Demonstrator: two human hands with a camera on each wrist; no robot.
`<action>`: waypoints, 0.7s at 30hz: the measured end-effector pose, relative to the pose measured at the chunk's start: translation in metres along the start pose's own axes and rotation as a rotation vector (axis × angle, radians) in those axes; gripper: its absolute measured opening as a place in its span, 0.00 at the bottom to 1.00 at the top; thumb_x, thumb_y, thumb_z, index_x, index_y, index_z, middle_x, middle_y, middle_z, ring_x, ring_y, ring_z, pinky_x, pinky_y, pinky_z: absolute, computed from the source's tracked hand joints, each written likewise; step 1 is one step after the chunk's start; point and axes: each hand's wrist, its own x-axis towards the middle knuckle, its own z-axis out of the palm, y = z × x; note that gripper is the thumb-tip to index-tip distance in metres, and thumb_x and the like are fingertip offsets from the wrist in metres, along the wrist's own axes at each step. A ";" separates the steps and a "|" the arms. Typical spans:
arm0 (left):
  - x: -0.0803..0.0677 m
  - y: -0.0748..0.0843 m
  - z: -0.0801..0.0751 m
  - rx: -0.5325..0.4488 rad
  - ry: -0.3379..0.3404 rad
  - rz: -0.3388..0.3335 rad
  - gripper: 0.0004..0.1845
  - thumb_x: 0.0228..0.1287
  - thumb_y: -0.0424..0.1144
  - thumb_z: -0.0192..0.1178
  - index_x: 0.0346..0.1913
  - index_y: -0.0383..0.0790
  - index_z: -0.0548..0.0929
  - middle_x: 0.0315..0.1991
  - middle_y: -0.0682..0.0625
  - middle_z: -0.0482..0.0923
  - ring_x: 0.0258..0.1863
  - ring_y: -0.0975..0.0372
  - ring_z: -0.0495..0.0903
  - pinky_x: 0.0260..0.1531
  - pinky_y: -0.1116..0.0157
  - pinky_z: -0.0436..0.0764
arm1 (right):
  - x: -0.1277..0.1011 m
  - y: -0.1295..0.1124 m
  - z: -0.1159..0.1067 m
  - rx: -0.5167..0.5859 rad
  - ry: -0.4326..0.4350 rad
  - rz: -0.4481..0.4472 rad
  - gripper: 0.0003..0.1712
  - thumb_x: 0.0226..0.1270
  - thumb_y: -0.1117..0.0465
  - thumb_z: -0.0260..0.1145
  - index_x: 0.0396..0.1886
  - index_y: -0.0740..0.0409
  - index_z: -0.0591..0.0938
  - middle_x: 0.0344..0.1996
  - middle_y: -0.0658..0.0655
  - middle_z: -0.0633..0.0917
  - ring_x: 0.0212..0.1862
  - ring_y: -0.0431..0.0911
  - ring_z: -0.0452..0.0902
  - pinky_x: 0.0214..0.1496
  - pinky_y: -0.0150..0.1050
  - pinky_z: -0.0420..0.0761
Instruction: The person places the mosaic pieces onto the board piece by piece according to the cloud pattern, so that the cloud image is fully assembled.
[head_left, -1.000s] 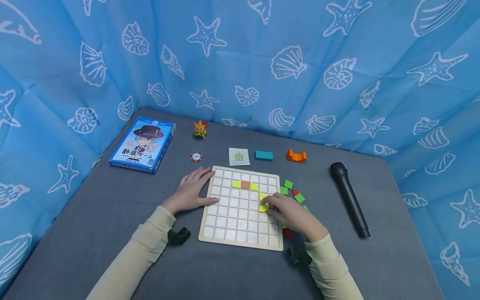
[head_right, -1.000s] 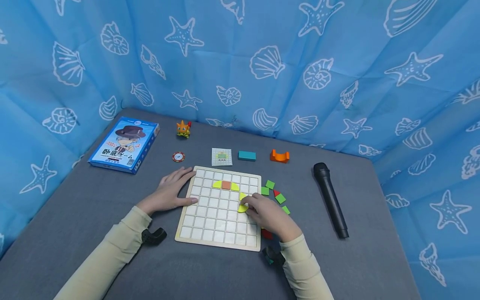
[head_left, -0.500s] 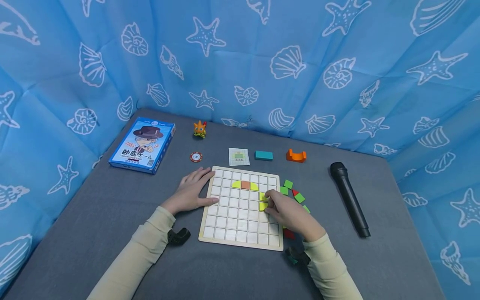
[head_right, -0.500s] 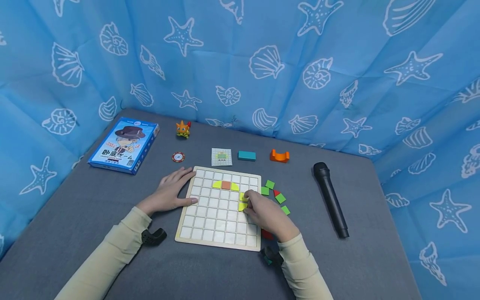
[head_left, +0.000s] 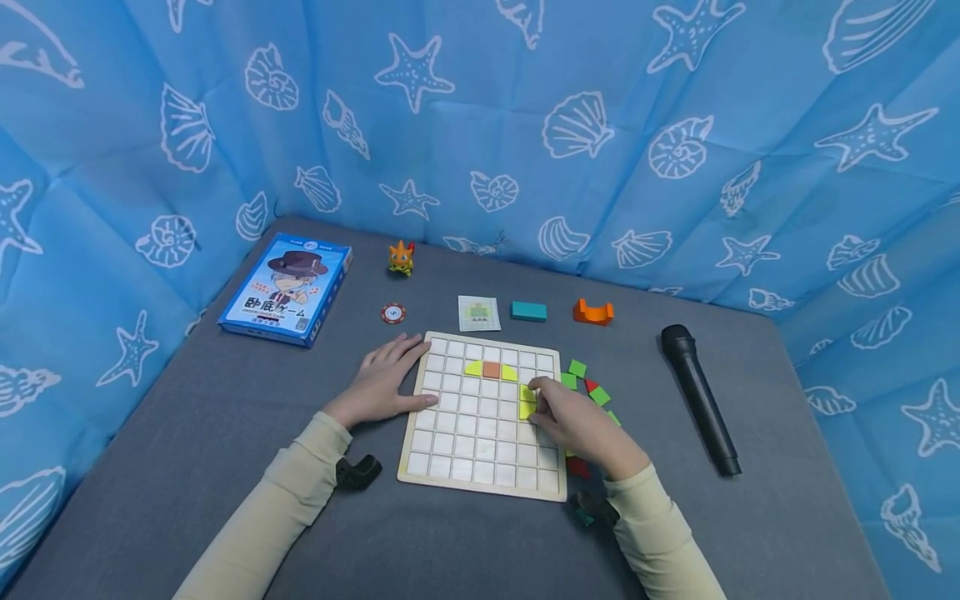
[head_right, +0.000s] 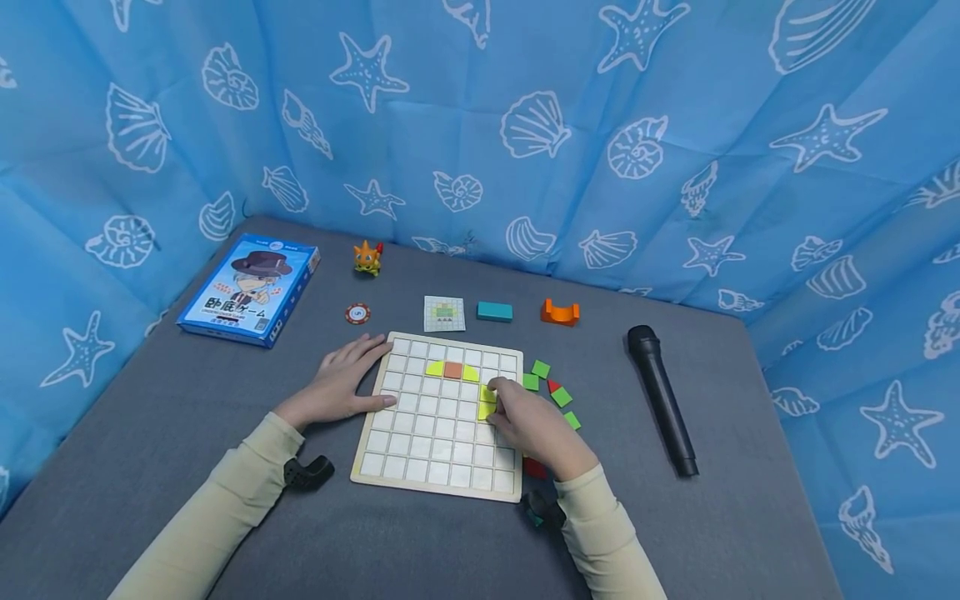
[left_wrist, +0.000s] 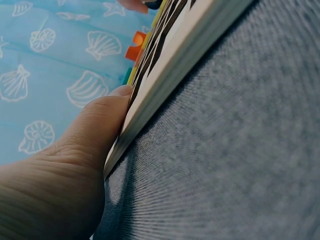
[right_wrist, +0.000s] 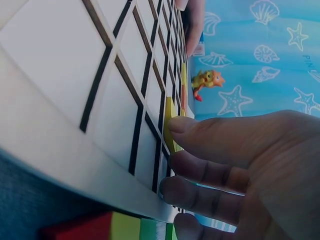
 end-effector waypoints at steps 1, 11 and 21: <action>0.000 0.000 0.000 0.001 0.001 0.000 0.49 0.58 0.66 0.58 0.76 0.49 0.53 0.76 0.46 0.48 0.76 0.50 0.42 0.67 0.42 0.48 | 0.000 0.000 0.000 0.001 -0.004 0.005 0.25 0.63 0.60 0.69 0.58 0.58 0.72 0.30 0.46 0.74 0.27 0.39 0.68 0.28 0.31 0.71; 0.001 0.000 0.001 -0.002 0.009 -0.013 0.50 0.56 0.67 0.59 0.76 0.49 0.51 0.76 0.46 0.48 0.76 0.50 0.43 0.67 0.42 0.48 | -0.002 0.003 -0.003 -0.001 0.004 -0.009 0.25 0.64 0.58 0.67 0.59 0.57 0.72 0.33 0.47 0.77 0.29 0.38 0.69 0.31 0.31 0.74; 0.001 0.001 0.000 0.003 0.005 -0.022 0.52 0.56 0.67 0.59 0.76 0.46 0.51 0.76 0.45 0.48 0.76 0.50 0.43 0.67 0.42 0.48 | -0.024 0.024 -0.020 -0.019 0.072 0.009 0.20 0.67 0.55 0.65 0.56 0.57 0.75 0.27 0.45 0.74 0.24 0.38 0.67 0.24 0.32 0.69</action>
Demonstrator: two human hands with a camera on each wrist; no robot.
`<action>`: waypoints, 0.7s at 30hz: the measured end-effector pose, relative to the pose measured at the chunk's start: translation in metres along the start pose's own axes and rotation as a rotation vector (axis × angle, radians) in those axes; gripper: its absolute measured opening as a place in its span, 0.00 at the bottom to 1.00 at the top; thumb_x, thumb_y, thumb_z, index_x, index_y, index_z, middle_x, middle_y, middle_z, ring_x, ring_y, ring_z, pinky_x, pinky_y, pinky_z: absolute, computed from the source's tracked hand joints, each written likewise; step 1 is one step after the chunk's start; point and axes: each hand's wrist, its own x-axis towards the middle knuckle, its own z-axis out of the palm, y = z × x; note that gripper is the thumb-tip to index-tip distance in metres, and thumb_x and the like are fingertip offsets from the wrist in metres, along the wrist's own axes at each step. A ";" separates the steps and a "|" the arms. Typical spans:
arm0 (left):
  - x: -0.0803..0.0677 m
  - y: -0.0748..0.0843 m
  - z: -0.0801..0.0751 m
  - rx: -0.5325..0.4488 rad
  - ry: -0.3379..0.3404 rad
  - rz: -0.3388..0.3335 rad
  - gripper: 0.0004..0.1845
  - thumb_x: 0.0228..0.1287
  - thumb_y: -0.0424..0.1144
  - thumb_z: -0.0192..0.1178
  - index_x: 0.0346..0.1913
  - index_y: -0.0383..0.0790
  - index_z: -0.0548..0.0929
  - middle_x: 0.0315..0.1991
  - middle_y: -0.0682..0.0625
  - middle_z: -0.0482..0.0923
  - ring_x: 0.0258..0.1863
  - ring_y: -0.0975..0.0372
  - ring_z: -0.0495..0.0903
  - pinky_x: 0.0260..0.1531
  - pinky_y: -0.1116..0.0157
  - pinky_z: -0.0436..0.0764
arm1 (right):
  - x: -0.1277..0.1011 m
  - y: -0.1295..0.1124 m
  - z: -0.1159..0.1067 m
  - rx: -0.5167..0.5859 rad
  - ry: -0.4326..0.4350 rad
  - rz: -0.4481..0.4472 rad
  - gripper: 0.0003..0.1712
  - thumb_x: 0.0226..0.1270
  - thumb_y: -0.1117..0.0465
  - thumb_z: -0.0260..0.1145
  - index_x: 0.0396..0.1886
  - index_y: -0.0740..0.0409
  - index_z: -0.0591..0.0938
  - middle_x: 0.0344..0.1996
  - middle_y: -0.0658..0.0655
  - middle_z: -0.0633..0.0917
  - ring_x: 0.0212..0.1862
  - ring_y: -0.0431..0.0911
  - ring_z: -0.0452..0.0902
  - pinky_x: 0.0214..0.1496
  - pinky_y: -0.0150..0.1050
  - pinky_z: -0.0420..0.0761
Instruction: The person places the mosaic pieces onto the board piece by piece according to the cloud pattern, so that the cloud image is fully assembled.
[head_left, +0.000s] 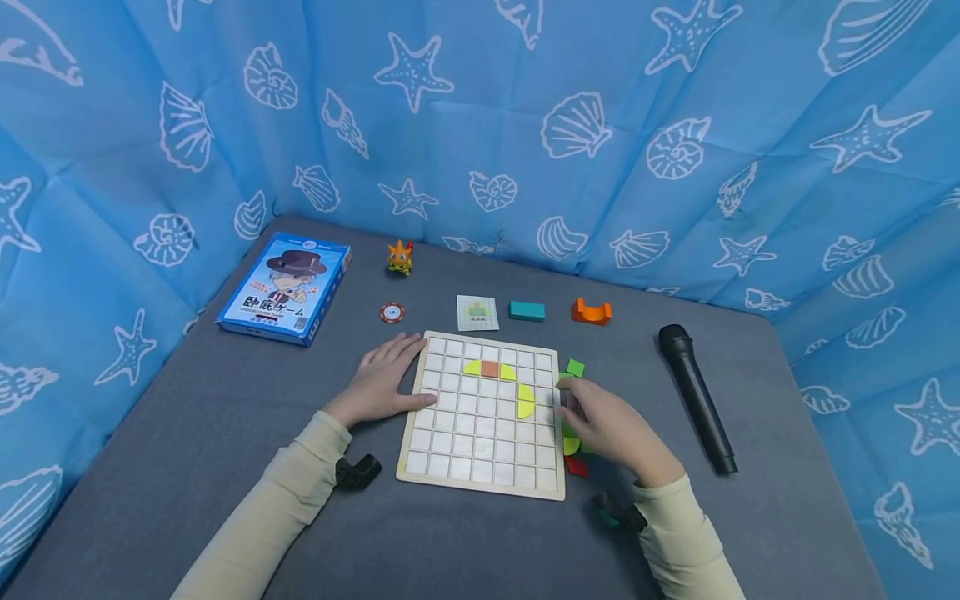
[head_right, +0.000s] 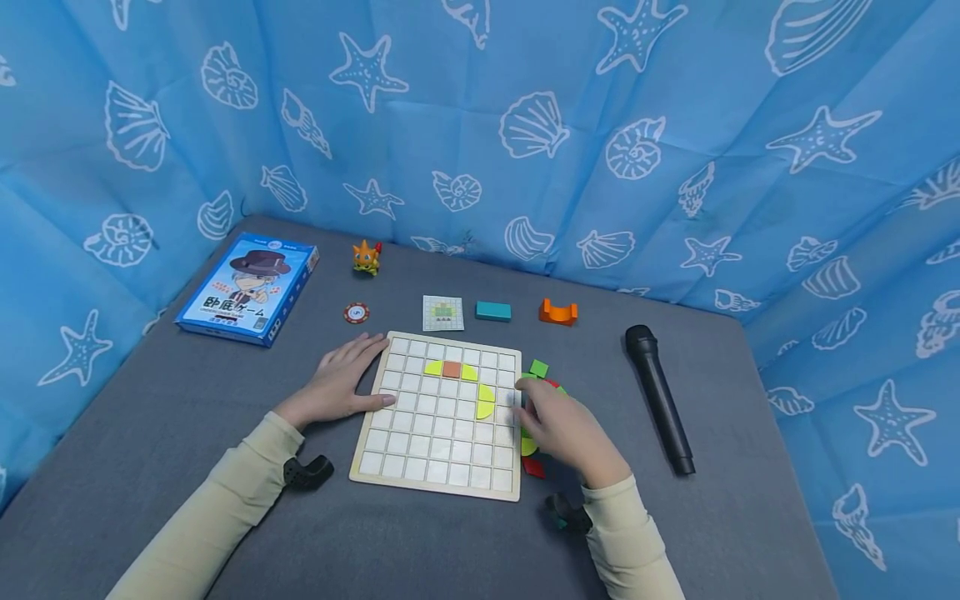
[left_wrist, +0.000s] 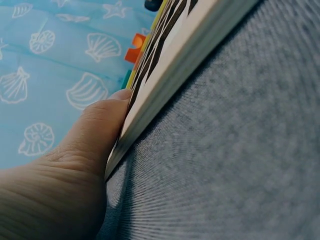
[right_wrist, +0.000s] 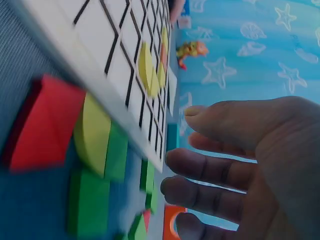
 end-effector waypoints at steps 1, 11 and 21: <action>0.000 0.000 0.000 0.002 0.001 0.003 0.51 0.56 0.67 0.59 0.76 0.46 0.51 0.76 0.46 0.48 0.76 0.50 0.43 0.67 0.42 0.48 | -0.003 0.003 -0.001 0.000 0.010 -0.001 0.19 0.67 0.56 0.65 0.54 0.57 0.76 0.27 0.45 0.74 0.24 0.38 0.67 0.24 0.32 0.69; 0.000 -0.003 0.001 0.023 0.013 0.016 0.53 0.55 0.69 0.59 0.76 0.47 0.50 0.76 0.46 0.48 0.76 0.50 0.44 0.67 0.42 0.50 | -0.023 0.035 -0.004 -0.038 0.077 0.083 0.18 0.66 0.58 0.65 0.52 0.61 0.78 0.37 0.54 0.79 0.32 0.42 0.71 0.33 0.38 0.74; -0.001 -0.001 0.002 0.030 0.011 0.008 0.55 0.55 0.68 0.59 0.77 0.45 0.47 0.76 0.45 0.47 0.76 0.50 0.43 0.67 0.42 0.49 | -0.016 0.052 0.000 -0.103 0.144 0.095 0.19 0.64 0.61 0.66 0.52 0.65 0.78 0.45 0.62 0.79 0.41 0.50 0.77 0.43 0.49 0.79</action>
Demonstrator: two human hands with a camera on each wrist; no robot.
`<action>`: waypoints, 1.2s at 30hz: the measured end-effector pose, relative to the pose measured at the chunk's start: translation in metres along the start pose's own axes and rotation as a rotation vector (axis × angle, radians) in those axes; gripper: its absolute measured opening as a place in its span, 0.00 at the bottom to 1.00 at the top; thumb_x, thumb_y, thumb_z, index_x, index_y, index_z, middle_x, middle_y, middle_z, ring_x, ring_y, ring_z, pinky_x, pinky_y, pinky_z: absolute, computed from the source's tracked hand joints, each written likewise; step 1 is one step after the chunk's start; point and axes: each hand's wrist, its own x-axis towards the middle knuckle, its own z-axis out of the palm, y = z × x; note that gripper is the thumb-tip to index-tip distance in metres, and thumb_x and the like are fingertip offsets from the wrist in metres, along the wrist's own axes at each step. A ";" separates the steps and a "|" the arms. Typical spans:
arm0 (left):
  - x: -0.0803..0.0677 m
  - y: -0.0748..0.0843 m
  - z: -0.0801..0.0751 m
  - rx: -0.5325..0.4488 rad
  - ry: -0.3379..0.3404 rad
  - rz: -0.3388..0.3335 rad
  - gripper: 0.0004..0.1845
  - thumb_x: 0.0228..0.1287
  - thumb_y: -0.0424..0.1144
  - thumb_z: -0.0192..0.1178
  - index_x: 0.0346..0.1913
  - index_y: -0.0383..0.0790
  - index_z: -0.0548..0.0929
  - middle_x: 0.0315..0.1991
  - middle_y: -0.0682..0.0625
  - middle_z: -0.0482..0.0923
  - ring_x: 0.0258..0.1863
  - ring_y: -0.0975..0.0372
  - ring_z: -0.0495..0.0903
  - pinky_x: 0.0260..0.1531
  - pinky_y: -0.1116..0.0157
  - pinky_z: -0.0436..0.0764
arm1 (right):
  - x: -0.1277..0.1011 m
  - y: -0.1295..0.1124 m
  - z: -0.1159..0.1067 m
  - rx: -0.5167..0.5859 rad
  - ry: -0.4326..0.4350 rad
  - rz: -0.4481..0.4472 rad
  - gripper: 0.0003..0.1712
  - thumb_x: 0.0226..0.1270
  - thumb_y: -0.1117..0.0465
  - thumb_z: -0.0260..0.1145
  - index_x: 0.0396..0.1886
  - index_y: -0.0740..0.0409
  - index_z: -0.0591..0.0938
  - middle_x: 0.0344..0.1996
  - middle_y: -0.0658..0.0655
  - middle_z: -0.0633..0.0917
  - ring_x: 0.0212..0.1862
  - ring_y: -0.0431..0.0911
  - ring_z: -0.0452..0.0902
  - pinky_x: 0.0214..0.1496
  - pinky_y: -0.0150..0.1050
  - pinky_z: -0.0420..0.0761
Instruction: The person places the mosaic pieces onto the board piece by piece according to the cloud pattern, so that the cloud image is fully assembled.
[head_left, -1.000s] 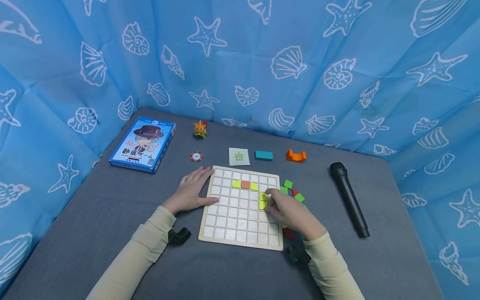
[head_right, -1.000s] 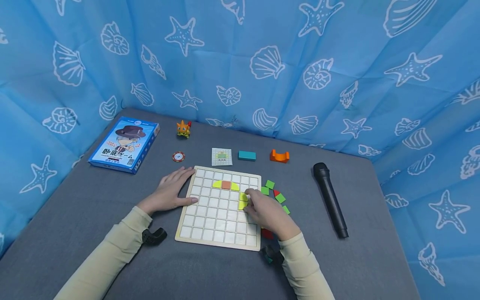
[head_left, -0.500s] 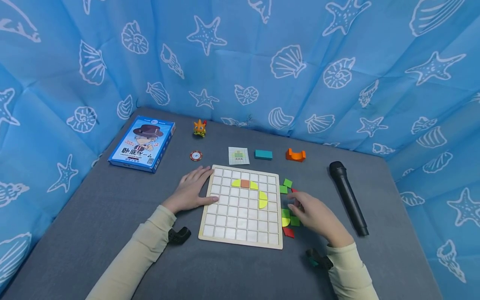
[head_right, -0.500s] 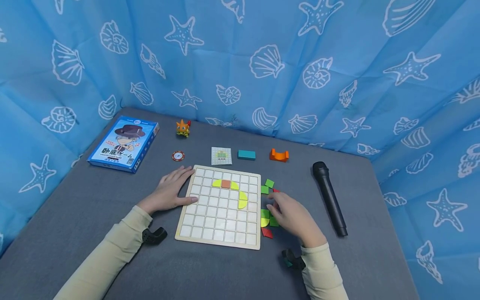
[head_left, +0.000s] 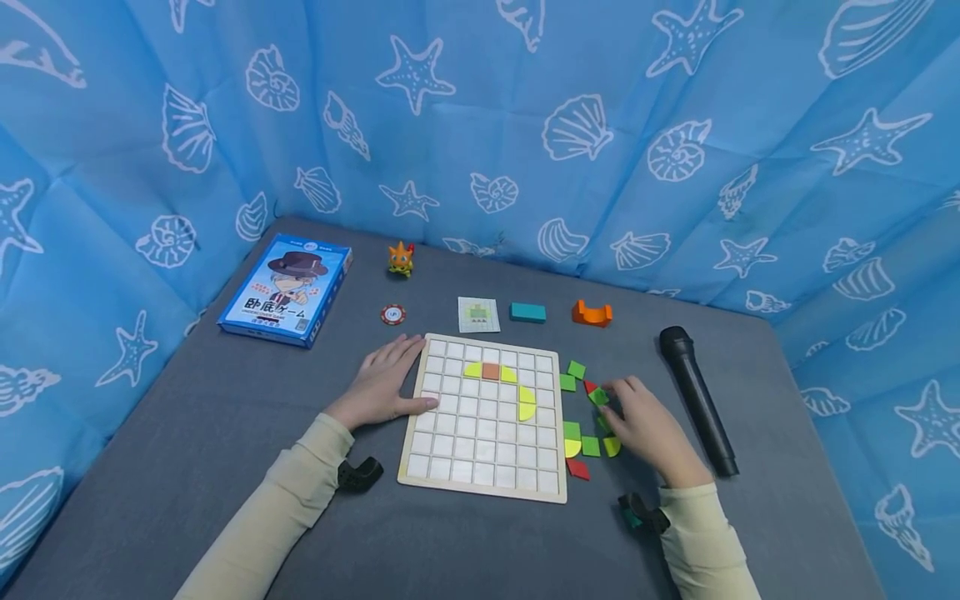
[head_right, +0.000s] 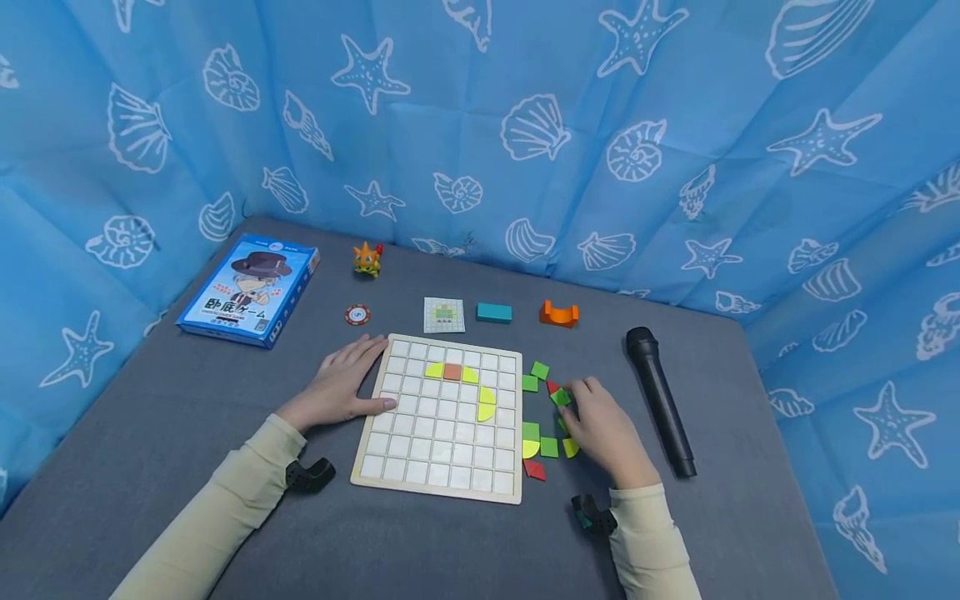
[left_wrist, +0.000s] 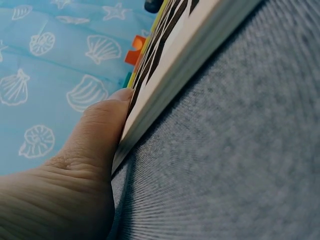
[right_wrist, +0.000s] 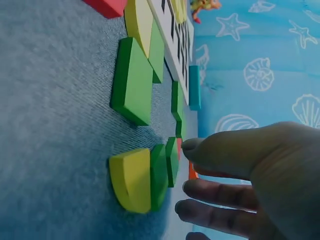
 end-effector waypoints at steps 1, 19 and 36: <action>0.000 0.000 0.000 0.005 0.002 0.000 0.55 0.55 0.69 0.59 0.77 0.45 0.47 0.76 0.45 0.47 0.76 0.50 0.43 0.67 0.42 0.50 | 0.002 0.000 0.001 -0.005 -0.004 0.007 0.19 0.64 0.61 0.65 0.53 0.65 0.78 0.45 0.62 0.79 0.41 0.50 0.77 0.44 0.50 0.79; -0.001 0.001 -0.002 0.009 -0.006 0.014 0.53 0.57 0.67 0.58 0.77 0.44 0.48 0.76 0.45 0.47 0.76 0.50 0.43 0.68 0.43 0.49 | 0.008 -0.003 0.006 -0.007 -0.066 0.079 0.22 0.63 0.63 0.66 0.54 0.67 0.73 0.45 0.64 0.78 0.41 0.52 0.76 0.43 0.51 0.78; -0.002 0.001 -0.003 0.007 -0.015 0.015 0.53 0.57 0.68 0.58 0.77 0.44 0.48 0.76 0.46 0.47 0.76 0.50 0.42 0.68 0.43 0.48 | 0.017 -0.055 -0.005 -0.005 -0.141 -0.063 0.08 0.61 0.64 0.69 0.39 0.56 0.80 0.40 0.54 0.78 0.32 0.42 0.70 0.32 0.36 0.74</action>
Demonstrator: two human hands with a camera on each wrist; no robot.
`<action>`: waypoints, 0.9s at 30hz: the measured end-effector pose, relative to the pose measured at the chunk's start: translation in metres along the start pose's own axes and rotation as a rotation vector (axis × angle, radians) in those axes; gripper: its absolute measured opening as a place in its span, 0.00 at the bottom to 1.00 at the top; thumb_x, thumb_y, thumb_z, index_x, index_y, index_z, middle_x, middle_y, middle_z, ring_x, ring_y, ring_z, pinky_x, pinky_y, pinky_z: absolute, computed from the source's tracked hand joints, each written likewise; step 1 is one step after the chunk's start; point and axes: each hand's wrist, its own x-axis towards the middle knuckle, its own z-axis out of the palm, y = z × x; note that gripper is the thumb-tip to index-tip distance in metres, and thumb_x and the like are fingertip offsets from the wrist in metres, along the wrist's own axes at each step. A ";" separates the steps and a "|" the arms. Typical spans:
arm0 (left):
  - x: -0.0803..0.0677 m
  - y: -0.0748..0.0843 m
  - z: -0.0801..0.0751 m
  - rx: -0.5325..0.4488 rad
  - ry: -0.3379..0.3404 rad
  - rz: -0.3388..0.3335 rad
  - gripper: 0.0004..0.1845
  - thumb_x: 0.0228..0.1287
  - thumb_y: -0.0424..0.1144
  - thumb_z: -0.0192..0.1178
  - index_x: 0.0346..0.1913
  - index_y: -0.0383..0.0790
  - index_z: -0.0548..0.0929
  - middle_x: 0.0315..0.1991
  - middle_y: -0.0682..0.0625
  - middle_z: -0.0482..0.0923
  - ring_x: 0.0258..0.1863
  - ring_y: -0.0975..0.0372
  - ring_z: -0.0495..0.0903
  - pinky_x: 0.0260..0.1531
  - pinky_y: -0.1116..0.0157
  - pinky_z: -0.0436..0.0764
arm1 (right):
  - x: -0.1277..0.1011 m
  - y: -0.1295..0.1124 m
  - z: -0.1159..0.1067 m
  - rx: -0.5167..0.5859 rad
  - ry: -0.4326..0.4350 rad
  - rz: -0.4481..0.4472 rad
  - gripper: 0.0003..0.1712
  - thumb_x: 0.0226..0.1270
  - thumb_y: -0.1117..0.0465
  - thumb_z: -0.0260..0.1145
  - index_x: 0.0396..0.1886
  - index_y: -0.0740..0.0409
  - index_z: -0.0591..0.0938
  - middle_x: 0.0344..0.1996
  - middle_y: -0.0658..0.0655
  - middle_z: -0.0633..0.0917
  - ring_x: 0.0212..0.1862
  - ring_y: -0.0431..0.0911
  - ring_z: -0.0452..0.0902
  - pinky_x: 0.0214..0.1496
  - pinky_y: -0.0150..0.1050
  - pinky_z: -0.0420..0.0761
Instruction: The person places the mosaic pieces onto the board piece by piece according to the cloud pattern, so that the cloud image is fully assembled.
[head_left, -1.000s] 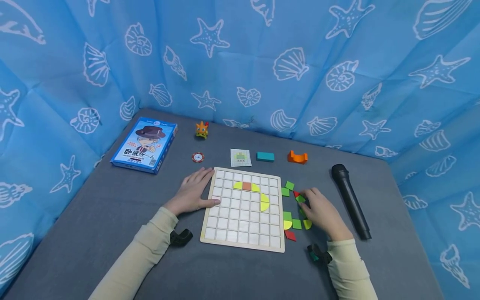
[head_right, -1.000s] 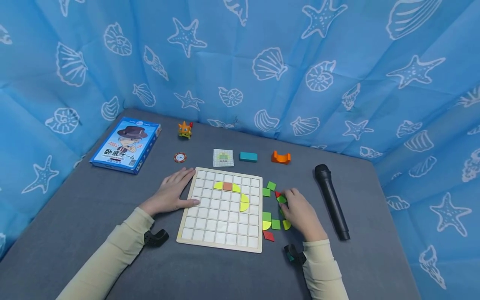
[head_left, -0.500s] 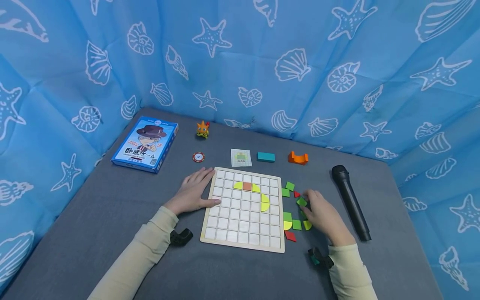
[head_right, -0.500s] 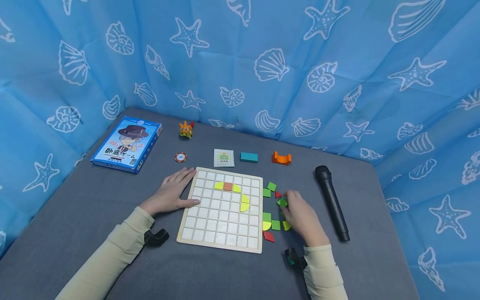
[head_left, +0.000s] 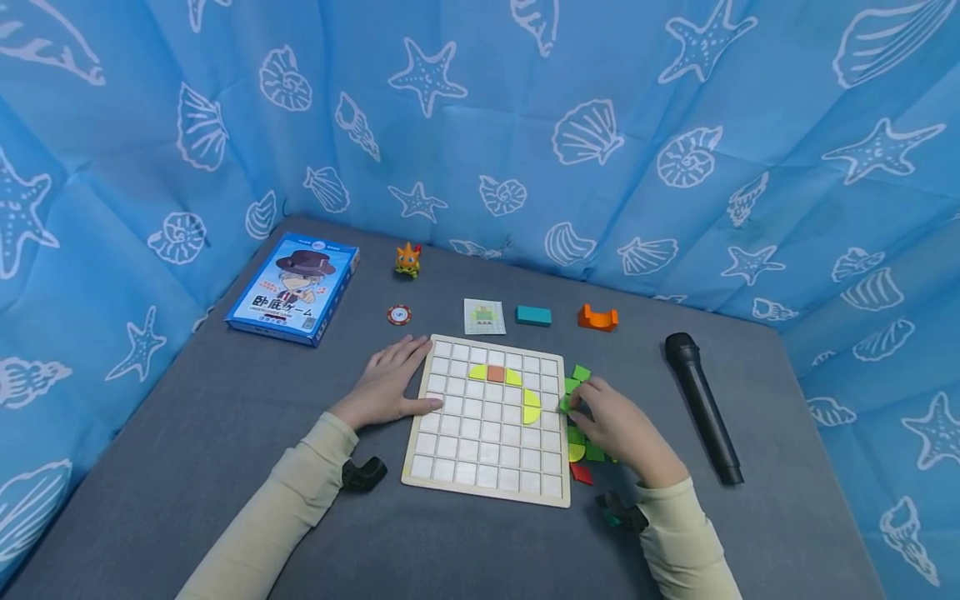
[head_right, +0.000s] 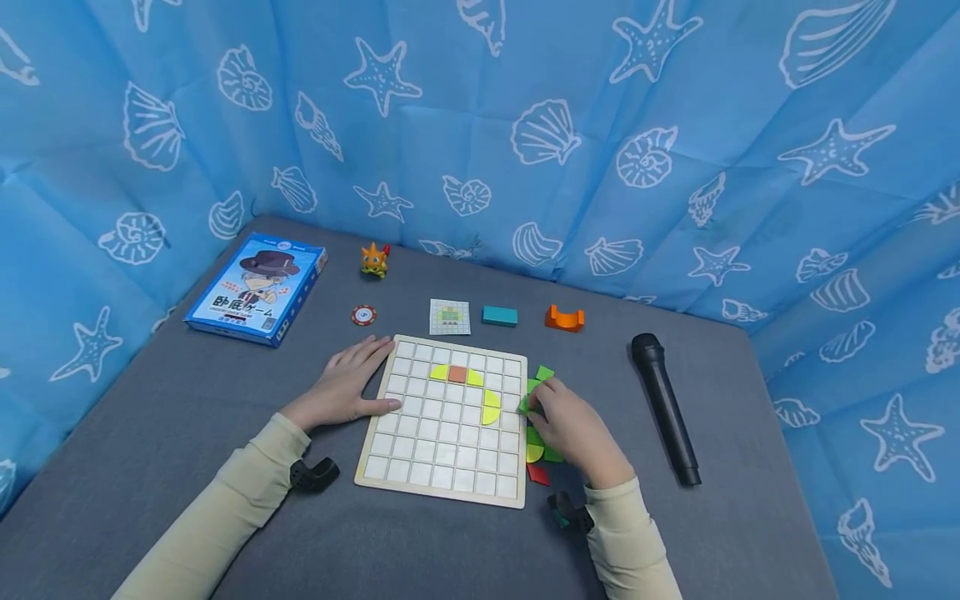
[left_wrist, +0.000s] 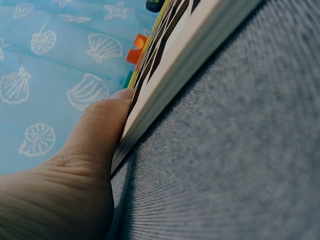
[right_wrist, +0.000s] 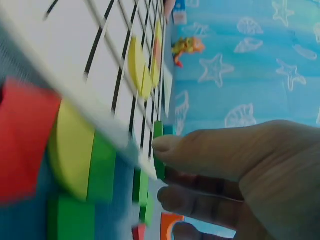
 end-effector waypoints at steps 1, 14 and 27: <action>0.000 0.000 0.000 0.000 -0.005 -0.003 0.53 0.57 0.68 0.57 0.77 0.44 0.47 0.77 0.46 0.46 0.76 0.51 0.41 0.68 0.44 0.48 | 0.002 -0.003 0.000 0.007 0.002 -0.019 0.08 0.61 0.64 0.69 0.39 0.56 0.80 0.40 0.54 0.78 0.32 0.42 0.70 0.32 0.36 0.74; 0.001 0.001 0.000 0.004 0.011 0.001 0.53 0.57 0.67 0.59 0.76 0.43 0.49 0.76 0.45 0.48 0.76 0.50 0.44 0.67 0.43 0.50 | 0.026 -0.034 0.012 0.020 0.071 -0.245 0.08 0.60 0.62 0.71 0.39 0.53 0.82 0.41 0.49 0.81 0.33 0.39 0.73 0.37 0.34 0.78; 0.002 -0.001 0.001 0.013 -0.002 -0.006 0.53 0.57 0.68 0.57 0.77 0.44 0.48 0.77 0.46 0.46 0.76 0.51 0.42 0.68 0.43 0.49 | 0.035 -0.043 0.023 0.016 0.087 -0.259 0.10 0.59 0.64 0.71 0.41 0.53 0.84 0.40 0.48 0.82 0.40 0.40 0.78 0.45 0.37 0.80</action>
